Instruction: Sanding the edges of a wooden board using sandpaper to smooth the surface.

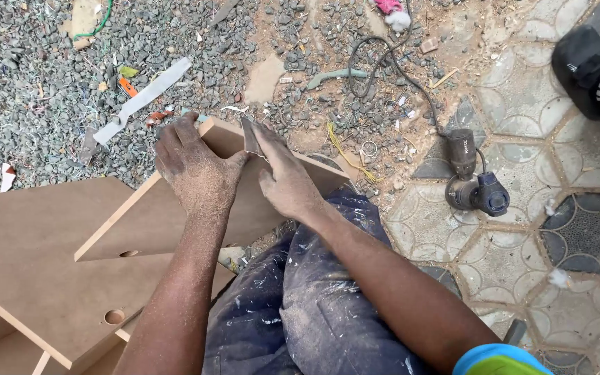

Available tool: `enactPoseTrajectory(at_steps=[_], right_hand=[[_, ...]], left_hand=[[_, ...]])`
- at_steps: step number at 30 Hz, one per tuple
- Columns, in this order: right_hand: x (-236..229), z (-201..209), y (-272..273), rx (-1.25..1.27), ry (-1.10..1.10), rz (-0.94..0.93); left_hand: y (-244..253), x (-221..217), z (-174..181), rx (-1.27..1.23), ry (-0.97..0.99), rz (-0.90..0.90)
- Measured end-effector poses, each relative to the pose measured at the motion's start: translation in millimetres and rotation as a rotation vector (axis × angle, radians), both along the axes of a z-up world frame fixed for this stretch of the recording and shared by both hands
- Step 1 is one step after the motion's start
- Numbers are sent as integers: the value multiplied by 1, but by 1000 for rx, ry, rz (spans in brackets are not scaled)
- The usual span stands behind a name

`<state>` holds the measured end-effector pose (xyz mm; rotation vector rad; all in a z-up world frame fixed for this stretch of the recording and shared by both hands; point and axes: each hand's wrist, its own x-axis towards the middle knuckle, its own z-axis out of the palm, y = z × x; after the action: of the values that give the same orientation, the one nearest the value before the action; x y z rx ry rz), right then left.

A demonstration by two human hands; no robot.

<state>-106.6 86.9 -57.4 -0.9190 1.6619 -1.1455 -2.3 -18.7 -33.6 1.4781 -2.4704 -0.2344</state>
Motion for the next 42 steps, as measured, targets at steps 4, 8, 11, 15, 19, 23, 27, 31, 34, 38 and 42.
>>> enactPoseTrajectory(at_steps=[4, 8, 11, 15, 19, 23, 27, 31, 34, 38, 42], right_hand=[[-22, -98, 51, 285, -64, -51], [-32, -190, 78, 616, 86, -26], [-20, -113, 26, 405, 78, -94], [-7, -81, -5, -39, 197, -94], [-23, -144, 48, 328, 120, -88], [-29, -200, 83, 797, 160, -48], [-17, -139, 34, 466, 57, -84], [-14, -146, 47, 176, 220, -126], [-34, -218, 80, 706, 125, -154], [-34, -211, 64, 844, 88, -144], [-12, -115, 5, 450, 113, -131]], left_hand=[[11, -14, -10, -26, -85, 52], [-3, -18, -30, -215, -46, 25], [-11, -18, -35, -189, -81, 53], [-30, -4, -62, -246, -74, -83], [-48, -1, -80, -328, -223, -62], [-61, -4, -83, -347, -310, -131], [-67, -4, -77, -313, -317, -188], [-69, -4, -67, -206, -414, -260], [-74, -3, -69, -242, -384, -230], [-73, 2, -69, -253, -359, -205], [-55, 11, -59, -287, -309, -194]])
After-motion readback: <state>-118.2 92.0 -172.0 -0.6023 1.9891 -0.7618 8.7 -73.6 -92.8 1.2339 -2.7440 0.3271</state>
